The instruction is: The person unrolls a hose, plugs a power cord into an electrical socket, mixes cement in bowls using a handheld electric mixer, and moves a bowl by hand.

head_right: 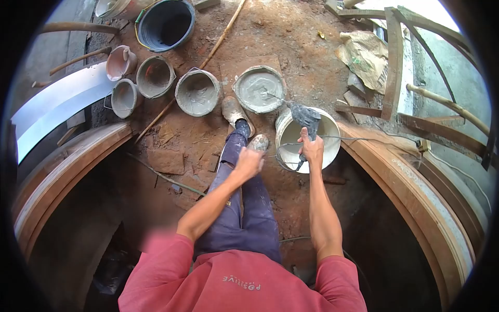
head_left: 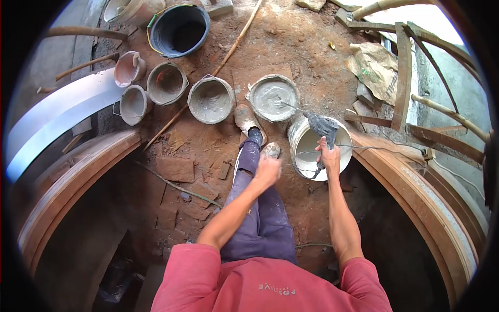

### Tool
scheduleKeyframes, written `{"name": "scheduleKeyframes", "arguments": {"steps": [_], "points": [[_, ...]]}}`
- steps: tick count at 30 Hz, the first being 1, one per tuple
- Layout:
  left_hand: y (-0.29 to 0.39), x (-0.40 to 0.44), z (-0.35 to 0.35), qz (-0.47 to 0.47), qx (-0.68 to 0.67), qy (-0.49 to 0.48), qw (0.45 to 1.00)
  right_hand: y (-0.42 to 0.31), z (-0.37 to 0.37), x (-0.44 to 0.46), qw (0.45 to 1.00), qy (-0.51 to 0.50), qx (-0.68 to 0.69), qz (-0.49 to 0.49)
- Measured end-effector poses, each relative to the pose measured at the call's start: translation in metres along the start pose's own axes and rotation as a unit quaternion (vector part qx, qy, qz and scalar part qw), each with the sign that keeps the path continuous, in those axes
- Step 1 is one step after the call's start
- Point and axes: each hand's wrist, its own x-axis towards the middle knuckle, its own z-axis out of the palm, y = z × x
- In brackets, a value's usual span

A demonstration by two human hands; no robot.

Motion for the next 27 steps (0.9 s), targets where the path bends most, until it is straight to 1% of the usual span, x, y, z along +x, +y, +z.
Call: {"name": "scheduleKeyframes", "arguments": {"steps": [1, 3, 5, 6, 7, 9, 10, 11, 12, 13, 14, 15, 17, 18, 19, 21, 23, 25, 26, 27], "points": [[-0.008, -0.003, -0.019, -0.004, 0.048, 0.001, 0.999, -0.004, 0.005, 0.002, 1.000, 0.010, -0.009, -0.012], [-0.029, -0.006, -0.041, 0.012, 0.047, 0.085, 0.995, -0.018, 0.013, -0.003, 0.999, 0.011, -0.011, -0.028], [-0.059, -0.005, -0.057, 0.045, -0.012, 0.109, 0.993, -0.037, 0.016, -0.007, 0.992, -0.011, -0.121, -0.031], [-0.068, -0.006, -0.069, 0.038, -0.013, 0.101, 0.994, -0.036, 0.021, -0.001, 0.983, 0.009, -0.172, -0.065], [-0.083, -0.005, -0.066, 0.032, -0.046, 0.142, 0.988, -0.035, 0.023, 0.001, 0.982, 0.005, -0.176, -0.068], [-0.096, -0.007, -0.072, 0.022, -0.079, 0.187, 0.979, -0.064, 0.030, -0.009, 0.953, -0.029, -0.244, -0.175], [-0.094, -0.006, -0.070, 0.020, -0.084, 0.191, 0.978, -0.072, 0.034, -0.011, 0.938, -0.036, -0.282, -0.200], [-0.093, 0.000, -0.063, -0.034, -0.280, 0.211, 0.936, -0.079, 0.038, -0.013, 0.935, -0.036, -0.287, -0.204], [-0.088, 0.005, -0.060, -0.086, -0.465, 0.223, 0.853, -0.086, 0.043, -0.015, 0.937, -0.056, -0.286, -0.194], [-0.079, 0.010, -0.055, -0.086, -0.470, 0.227, 0.849, -0.092, 0.047, -0.017, 0.937, -0.078, -0.285, -0.183], [-0.062, 0.014, -0.049, -0.100, -0.582, 0.238, 0.771, -0.091, 0.054, -0.015, 0.925, -0.071, -0.338, -0.159], [-0.046, 0.018, -0.045, -0.112, -0.684, 0.244, 0.678, -0.089, 0.062, -0.012, 0.937, -0.073, -0.326, -0.105], [-0.013, 0.026, -0.047, -0.150, -0.782, 0.241, 0.555, -0.096, 0.081, -0.015, 0.947, 0.005, -0.309, -0.093], [-0.003, 0.033, -0.046, -0.156, -0.802, 0.222, 0.532, -0.101, 0.089, -0.017, 0.949, 0.056, -0.297, -0.087], [0.004, 0.038, -0.046, -0.162, -0.821, 0.203, 0.509, -0.108, 0.092, -0.016, 0.947, 0.051, -0.303, -0.095], [0.018, 0.044, -0.046, -0.159, -0.834, 0.218, 0.482, -0.125, 0.098, -0.023, 0.956, 0.063, -0.287, -0.022], [0.024, 0.053, -0.044, -0.178, -0.822, 0.190, 0.506, -0.127, 0.095, -0.023, 0.957, 0.064, -0.279, -0.050], [0.029, 0.064, -0.039, -0.188, -0.855, 0.163, 0.455, -0.126, 0.091, -0.022, 0.946, 0.048, -0.313, -0.074], [0.031, 0.066, -0.044, -0.201, -0.870, 0.129, 0.432, -0.121, 0.092, -0.020, 0.936, 0.061, -0.330, -0.102], [0.035, 0.066, -0.054, -0.213, -0.883, 0.094, 0.408, -0.117, 0.092, -0.017, 0.934, 0.058, -0.336, -0.107]]}}
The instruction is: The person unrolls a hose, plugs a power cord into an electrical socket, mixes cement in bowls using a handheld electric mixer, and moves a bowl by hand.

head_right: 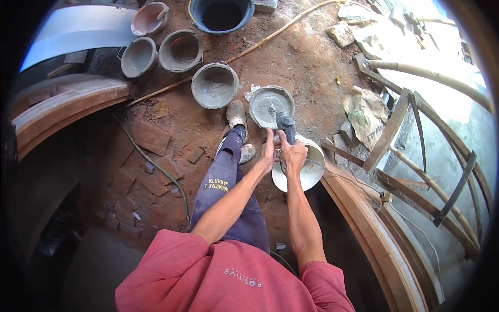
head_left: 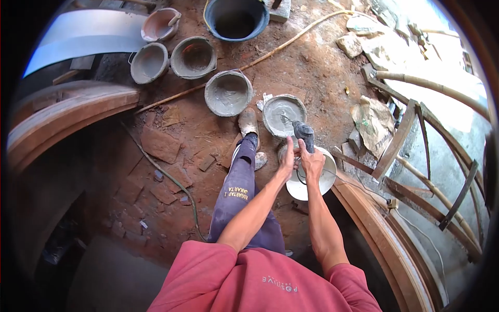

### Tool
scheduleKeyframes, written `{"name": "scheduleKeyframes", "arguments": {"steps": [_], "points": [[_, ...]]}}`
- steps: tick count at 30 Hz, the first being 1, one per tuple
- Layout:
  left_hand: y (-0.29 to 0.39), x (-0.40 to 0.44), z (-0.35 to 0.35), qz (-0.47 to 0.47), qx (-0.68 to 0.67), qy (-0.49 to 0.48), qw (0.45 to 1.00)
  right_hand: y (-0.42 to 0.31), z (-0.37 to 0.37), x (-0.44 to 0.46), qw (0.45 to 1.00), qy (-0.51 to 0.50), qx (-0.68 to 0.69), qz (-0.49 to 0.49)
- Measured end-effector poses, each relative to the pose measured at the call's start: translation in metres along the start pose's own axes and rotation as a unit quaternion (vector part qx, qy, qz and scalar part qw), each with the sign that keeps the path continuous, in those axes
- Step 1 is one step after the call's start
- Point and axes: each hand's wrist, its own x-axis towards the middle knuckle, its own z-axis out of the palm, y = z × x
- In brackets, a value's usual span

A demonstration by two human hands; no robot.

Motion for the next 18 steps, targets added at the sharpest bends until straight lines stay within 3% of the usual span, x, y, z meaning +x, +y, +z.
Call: {"name": "scheduleKeyframes", "arguments": {"steps": [1, 2, 4, 5, 6, 8, 12, 18], "points": [[0.000, 0.004, -0.001, -0.004, 0.082, 0.013, 0.997, 0.005, 0.002, 0.002, 1.000, -0.003, 0.007, 0.001], [0.002, -0.001, 0.008, -0.004, 0.076, 0.014, 0.997, 0.006, 0.003, 0.002, 1.000, -0.006, 0.014, 0.002], [0.020, -0.024, 0.034, 0.121, 0.179, 0.034, 0.976, 0.009, 0.007, 0.001, 1.000, -0.009, 0.010, -0.002], [0.029, -0.030, 0.034, 0.064, 0.244, 0.038, 0.967, 0.005, 0.006, -0.003, 1.000, 0.011, 0.012, -0.021], [0.028, -0.027, 0.034, 0.065, 0.241, 0.040, 0.967, 0.002, 0.005, -0.006, 0.999, 0.030, 0.014, -0.039], [0.026, -0.025, 0.041, 0.072, 0.327, 0.083, 0.939, 0.003, -0.003, -0.005, 0.999, -0.025, 0.002, -0.027], [0.027, -0.025, 0.048, 0.026, 0.315, 0.137, 0.939, 0.006, 0.001, -0.003, 0.996, -0.005, -0.014, -0.092], [0.018, -0.021, 0.043, 0.050, 0.287, 0.123, 0.949, 0.015, 0.001, -0.005, 0.989, 0.011, -0.037, -0.141]]}}
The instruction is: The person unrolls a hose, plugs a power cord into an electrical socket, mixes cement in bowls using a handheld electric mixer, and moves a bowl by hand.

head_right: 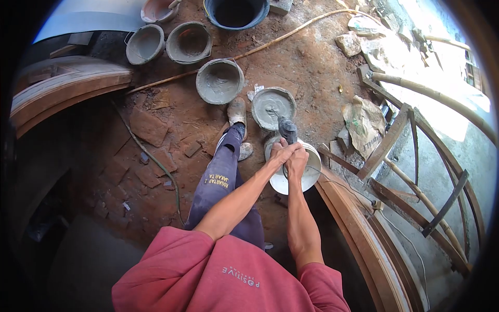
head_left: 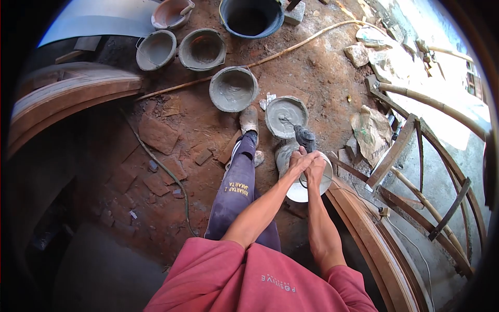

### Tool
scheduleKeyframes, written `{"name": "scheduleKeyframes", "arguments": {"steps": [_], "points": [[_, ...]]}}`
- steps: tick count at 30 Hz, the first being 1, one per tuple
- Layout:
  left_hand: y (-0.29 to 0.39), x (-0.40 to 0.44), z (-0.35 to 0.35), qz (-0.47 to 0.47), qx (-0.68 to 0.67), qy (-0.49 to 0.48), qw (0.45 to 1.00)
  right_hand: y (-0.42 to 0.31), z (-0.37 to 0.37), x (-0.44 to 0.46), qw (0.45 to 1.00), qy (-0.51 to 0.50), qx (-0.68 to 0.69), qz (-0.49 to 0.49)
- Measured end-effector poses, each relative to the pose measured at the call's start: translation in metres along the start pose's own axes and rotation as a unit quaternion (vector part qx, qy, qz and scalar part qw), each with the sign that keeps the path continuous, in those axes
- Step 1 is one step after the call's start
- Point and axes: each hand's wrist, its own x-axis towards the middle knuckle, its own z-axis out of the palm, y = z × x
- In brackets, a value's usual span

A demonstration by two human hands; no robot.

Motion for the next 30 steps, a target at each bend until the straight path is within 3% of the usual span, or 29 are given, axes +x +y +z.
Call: {"name": "scheduleKeyframes", "arguments": {"steps": [30], "points": [[-0.009, 0.013, -0.002, 0.037, 0.029, -0.007, 0.999, 0.003, 0.006, 0.000, 1.000, -0.008, 0.015, 0.007]]}}
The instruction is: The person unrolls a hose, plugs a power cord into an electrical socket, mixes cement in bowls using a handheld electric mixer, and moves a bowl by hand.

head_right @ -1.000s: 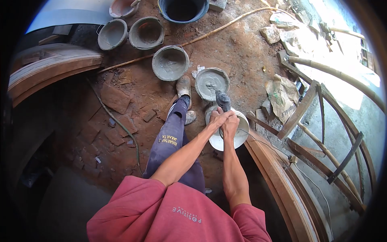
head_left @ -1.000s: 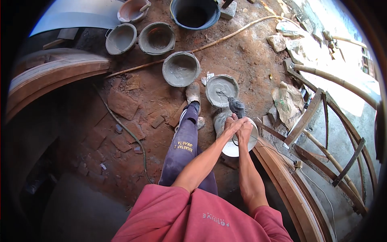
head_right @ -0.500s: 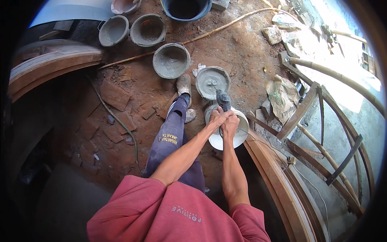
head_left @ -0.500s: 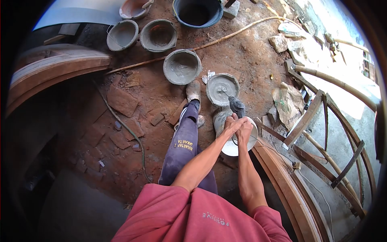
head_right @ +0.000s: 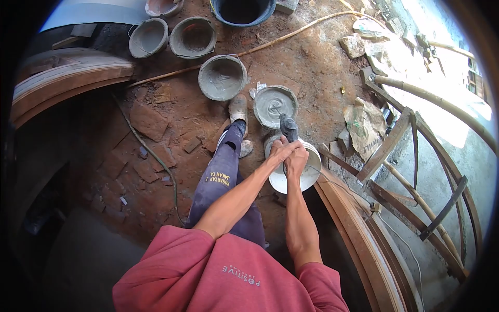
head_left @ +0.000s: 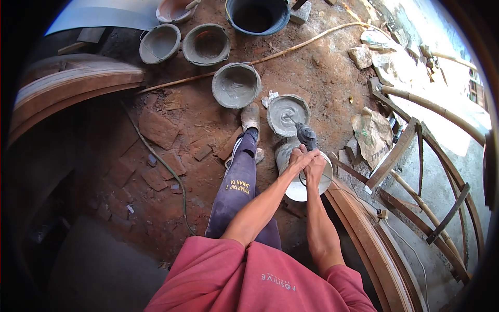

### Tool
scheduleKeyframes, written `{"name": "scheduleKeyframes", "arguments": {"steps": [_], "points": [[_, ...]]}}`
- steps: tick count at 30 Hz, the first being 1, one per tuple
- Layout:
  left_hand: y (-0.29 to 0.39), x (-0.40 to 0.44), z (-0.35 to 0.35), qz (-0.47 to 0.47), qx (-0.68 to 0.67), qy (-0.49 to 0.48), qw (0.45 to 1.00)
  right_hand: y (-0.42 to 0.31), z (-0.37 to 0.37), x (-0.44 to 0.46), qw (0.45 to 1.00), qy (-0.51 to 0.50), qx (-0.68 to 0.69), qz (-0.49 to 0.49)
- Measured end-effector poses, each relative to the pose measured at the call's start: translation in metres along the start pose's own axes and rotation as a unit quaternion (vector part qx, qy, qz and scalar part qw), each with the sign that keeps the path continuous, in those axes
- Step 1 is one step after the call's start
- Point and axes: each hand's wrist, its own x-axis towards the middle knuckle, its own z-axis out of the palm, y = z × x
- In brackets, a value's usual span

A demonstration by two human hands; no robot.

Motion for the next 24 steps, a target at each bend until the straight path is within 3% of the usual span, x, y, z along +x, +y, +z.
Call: {"name": "scheduleKeyframes", "arguments": {"steps": [17, 19, 22, 24], "points": [[0.007, -0.005, -0.005, 0.008, -0.034, 0.014, 0.999, -0.005, 0.003, 0.001, 0.999, 0.005, -0.032, -0.004], [0.002, -0.001, 0.000, 0.001, -0.038, -0.005, 0.999, 0.007, 0.007, 0.002, 1.000, 0.017, 0.020, -0.010], [0.003, 0.001, 0.002, 0.026, -0.030, 0.032, 0.999, -0.016, -0.005, -0.001, 0.998, 0.011, -0.068, -0.007], [0.002, 0.000, 0.000, 0.008, -0.012, 0.009, 1.000, -0.009, -0.001, 0.001, 0.999, 0.009, -0.040, -0.003]]}}
